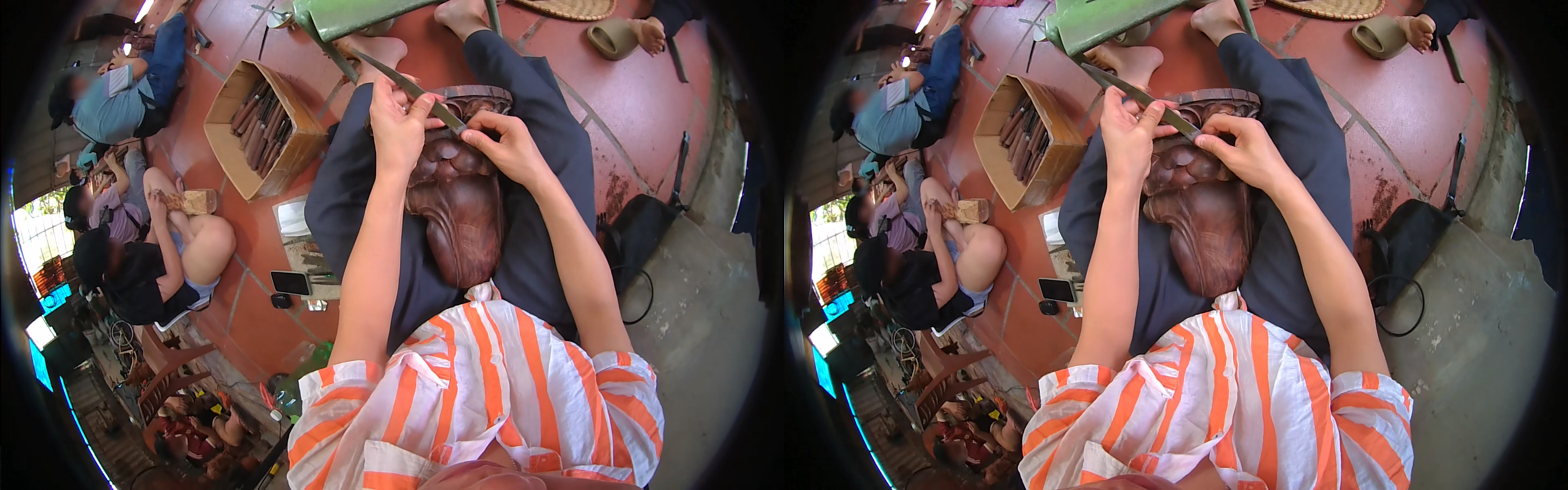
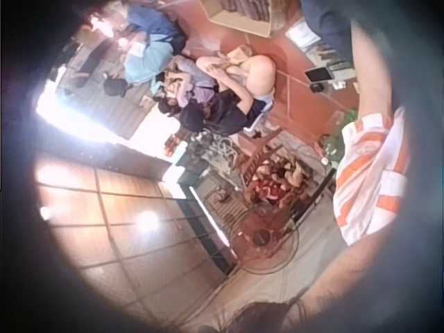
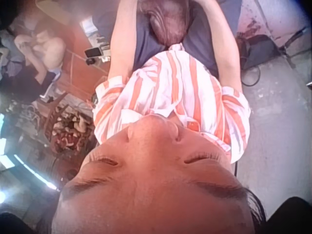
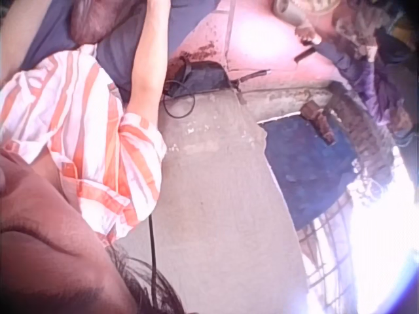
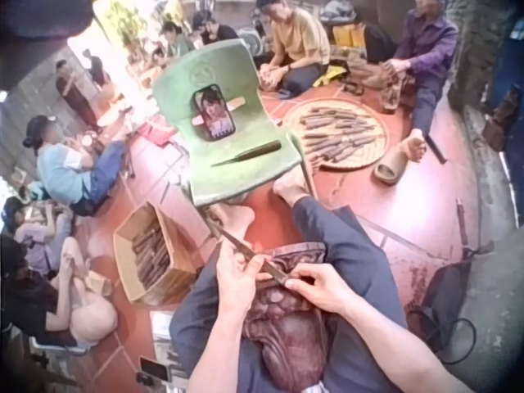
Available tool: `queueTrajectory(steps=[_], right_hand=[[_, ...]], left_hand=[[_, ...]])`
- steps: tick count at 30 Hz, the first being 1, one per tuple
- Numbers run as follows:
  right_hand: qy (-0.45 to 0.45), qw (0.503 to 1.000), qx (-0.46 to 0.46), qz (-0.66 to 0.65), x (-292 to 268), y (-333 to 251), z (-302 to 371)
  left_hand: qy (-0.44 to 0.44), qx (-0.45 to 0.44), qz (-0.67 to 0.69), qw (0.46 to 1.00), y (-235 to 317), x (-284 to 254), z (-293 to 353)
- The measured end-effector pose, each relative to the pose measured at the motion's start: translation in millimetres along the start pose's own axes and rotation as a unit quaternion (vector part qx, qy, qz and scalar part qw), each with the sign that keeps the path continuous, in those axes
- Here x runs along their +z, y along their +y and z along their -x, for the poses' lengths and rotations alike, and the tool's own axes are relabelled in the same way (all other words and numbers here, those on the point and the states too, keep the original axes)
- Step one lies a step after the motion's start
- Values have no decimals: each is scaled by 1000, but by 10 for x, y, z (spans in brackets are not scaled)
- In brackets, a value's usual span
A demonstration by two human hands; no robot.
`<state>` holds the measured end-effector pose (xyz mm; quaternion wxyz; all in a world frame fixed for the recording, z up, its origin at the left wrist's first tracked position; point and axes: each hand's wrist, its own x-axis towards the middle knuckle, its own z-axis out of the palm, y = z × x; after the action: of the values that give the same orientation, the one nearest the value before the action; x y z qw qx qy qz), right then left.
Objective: The person carves a dark wooden object resting on their lap using a small carving knife. They hold the object with one hand and carefully shape the surface with the other, occasionally adjusting their grip.
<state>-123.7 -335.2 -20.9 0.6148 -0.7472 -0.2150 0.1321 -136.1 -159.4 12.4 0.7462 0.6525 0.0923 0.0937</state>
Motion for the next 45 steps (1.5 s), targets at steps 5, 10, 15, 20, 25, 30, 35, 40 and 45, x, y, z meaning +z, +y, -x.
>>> queueTrajectory(steps=[5,10,15,20,25,30,35,40,45], right_hand=[[34,996,72,-30,134,-101,-54],[34,993,-109,-40,60,182,-15],[45,995,84,37,145,-136,-2],[39,987,153,-21,94,-263,-55],[77,992,50,-89,-146,-101,7],[80,992,33,-96,-173,-48,34],[63,996,22,-57,-38,-10,59],[35,996,69,49,26,-130,136],[43,995,76,50,22,-104,147]], left_hand=[[9,14,-33,999,66,-38,-82],[1,-1,9,1000,52,18,-20],[-7,8,-40,999,51,-21,-73],[-39,20,-57,997,90,-44,-146],[-159,60,-5,986,500,60,-389],[-215,-1,-17,977,656,113,-777],[-255,-3,-79,964,419,85,-945],[-282,-15,-76,956,228,74,-1015],[-264,-27,-68,962,119,51,-1024]])
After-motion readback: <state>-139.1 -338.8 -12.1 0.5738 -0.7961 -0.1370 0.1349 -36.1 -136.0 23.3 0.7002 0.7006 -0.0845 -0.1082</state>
